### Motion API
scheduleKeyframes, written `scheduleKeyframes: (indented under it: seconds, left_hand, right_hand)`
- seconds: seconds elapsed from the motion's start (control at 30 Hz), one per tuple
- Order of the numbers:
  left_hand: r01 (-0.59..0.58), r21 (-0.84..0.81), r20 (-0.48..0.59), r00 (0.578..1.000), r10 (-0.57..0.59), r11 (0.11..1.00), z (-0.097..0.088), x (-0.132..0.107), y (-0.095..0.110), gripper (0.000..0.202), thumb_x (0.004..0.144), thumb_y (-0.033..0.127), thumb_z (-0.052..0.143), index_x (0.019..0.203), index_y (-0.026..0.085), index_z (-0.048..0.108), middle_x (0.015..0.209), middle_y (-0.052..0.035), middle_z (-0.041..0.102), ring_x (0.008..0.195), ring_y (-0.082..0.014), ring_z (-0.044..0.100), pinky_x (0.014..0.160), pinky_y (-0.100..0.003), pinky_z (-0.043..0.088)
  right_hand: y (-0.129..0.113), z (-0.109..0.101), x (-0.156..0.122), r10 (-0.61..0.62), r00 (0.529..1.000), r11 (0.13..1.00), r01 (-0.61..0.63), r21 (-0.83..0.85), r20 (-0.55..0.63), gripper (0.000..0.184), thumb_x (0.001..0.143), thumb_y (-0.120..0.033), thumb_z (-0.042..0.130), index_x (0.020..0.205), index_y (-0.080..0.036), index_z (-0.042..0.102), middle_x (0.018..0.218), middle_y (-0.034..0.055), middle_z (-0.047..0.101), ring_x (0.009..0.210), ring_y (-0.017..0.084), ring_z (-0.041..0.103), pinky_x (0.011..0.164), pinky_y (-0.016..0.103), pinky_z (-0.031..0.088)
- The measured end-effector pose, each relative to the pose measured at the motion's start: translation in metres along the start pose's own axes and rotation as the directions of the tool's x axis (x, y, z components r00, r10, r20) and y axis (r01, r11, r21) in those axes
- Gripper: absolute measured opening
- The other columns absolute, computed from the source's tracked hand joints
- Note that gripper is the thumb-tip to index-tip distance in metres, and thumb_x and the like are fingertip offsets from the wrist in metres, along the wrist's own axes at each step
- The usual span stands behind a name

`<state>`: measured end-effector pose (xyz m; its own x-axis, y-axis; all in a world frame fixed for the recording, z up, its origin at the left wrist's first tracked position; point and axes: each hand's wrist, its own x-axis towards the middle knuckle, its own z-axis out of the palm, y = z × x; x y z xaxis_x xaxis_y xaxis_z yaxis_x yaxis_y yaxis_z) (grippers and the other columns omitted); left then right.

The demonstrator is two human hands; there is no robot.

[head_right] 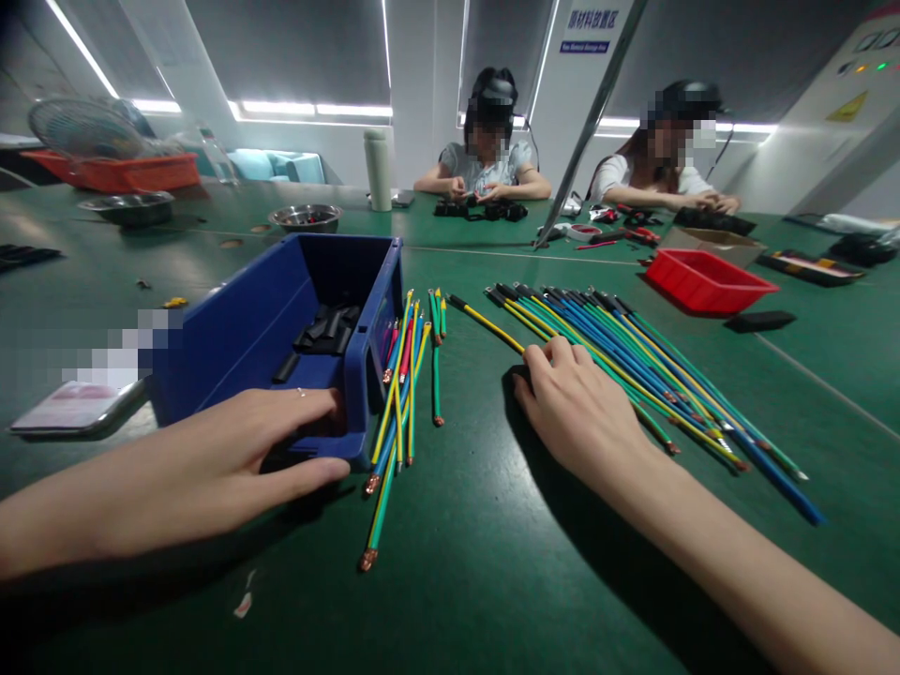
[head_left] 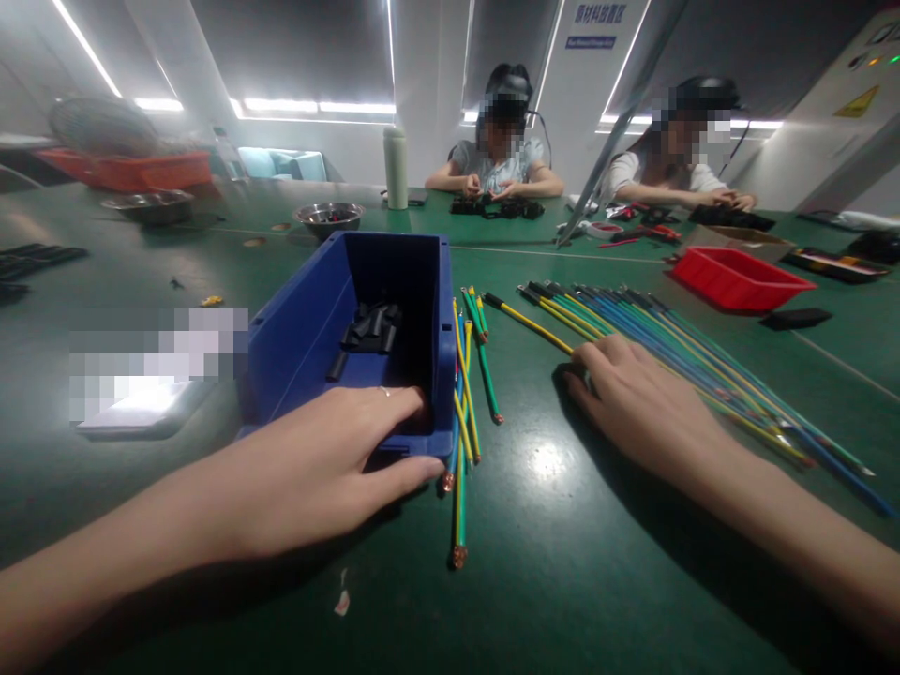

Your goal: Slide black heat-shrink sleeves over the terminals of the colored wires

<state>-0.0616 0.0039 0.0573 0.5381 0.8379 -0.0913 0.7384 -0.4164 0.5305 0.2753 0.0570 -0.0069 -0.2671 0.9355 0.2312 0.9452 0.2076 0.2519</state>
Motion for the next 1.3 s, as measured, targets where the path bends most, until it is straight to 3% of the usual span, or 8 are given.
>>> scheduleKeyframes:
  seconds: [0.53,0.8,0.9,0.97,1.1,1.17,1.3]
  left_hand:
    - [0.013,-0.023,0.009,1.0,-0.013,1.0,0.001,-0.001,0.001,0.042,0.104,0.063,0.054,0.097,0.027,0.074,0.112,-0.004,0.083,0.096,-0.0266,0.079,0.072,-0.031,0.053]
    - [-0.004,0.012,-0.002,1.0,0.004,1.0,0.003,-0.001,-0.004,0.045,0.106,0.066,0.054,0.106,0.026,0.076,0.119,-0.0062,0.083,0.103,-0.0288,0.08,0.074,-0.033,0.055]
    - [0.001,0.006,0.001,1.0,-0.001,1.0,0.003,-0.002,-0.004,0.046,0.105,0.066,0.053,0.105,0.026,0.076,0.118,-0.006,0.083,0.102,-0.0286,0.079,0.074,-0.033,0.055]
    - [0.009,0.008,0.002,1.0,-0.009,1.0,0.003,-0.002,-0.004,0.048,0.105,0.068,0.052,0.104,0.026,0.076,0.115,-0.006,0.083,0.099,-0.0279,0.079,0.071,-0.032,0.055]
    - [0.014,0.017,-0.004,1.0,-0.014,1.0,0.002,-0.001,-0.001,0.049,0.104,0.068,0.051,0.103,0.026,0.075,0.111,-0.0064,0.083,0.096,-0.0277,0.078,0.07,-0.032,0.053]
    - [0.018,0.009,-0.006,1.0,-0.018,1.0,0.001,0.001,0.0,0.047,0.104,0.066,0.051,0.1,0.026,0.074,0.109,-0.0063,0.083,0.095,-0.0278,0.078,0.071,-0.033,0.053]
    - [0.003,0.005,-0.007,1.0,-0.003,1.0,0.002,0.004,0.0,0.045,0.105,0.065,0.051,0.098,0.027,0.073,0.111,-0.0056,0.083,0.096,-0.0279,0.078,0.076,-0.034,0.055]
  right_hand:
    - [0.007,0.0,0.002,0.066,0.997,0.997,-0.065,-0.043,0.027,0.035,0.112,-0.033,0.046,0.119,-0.012,0.073,0.113,0.0151,0.069,0.106,0.032,0.066,0.087,0.043,0.057]
    - [0.016,0.008,0.006,0.067,0.998,0.996,-0.066,-0.062,0.003,0.043,0.113,-0.031,0.038,0.114,-0.01,0.075,0.114,0.021,0.069,0.105,0.035,0.067,0.089,0.046,0.057]
    - [0.02,0.012,0.009,0.034,0.999,0.998,-0.034,-0.057,-0.003,0.049,0.113,-0.032,0.036,0.122,-0.006,0.076,0.12,0.0252,0.071,0.106,0.037,0.068,0.094,0.05,0.058]
    - [0.024,0.016,0.012,0.007,1.0,0.999,-0.007,-0.045,-0.009,0.052,0.113,-0.033,0.036,0.138,-0.005,0.072,0.136,0.0273,0.069,0.116,0.04,0.068,0.1,0.053,0.058]
    - [0.043,0.029,0.023,-0.099,0.995,0.994,0.1,0.051,-0.015,0.061,0.112,-0.034,0.033,0.165,-0.012,0.055,0.174,0.0238,0.046,0.156,0.043,0.049,0.123,0.059,0.047]
    - [0.054,0.036,0.031,-0.144,0.989,0.98,0.14,0.143,0.02,0.066,0.112,-0.039,0.031,0.169,-0.012,0.048,0.179,0.0238,0.038,0.167,0.042,0.034,0.129,0.064,0.038]
    - [0.067,0.048,0.05,-0.126,0.99,0.978,0.115,0.177,0.054,0.071,0.11,-0.044,0.033,0.174,-0.014,0.038,0.18,0.0223,0.038,0.172,0.037,0.024,0.134,0.064,0.032]
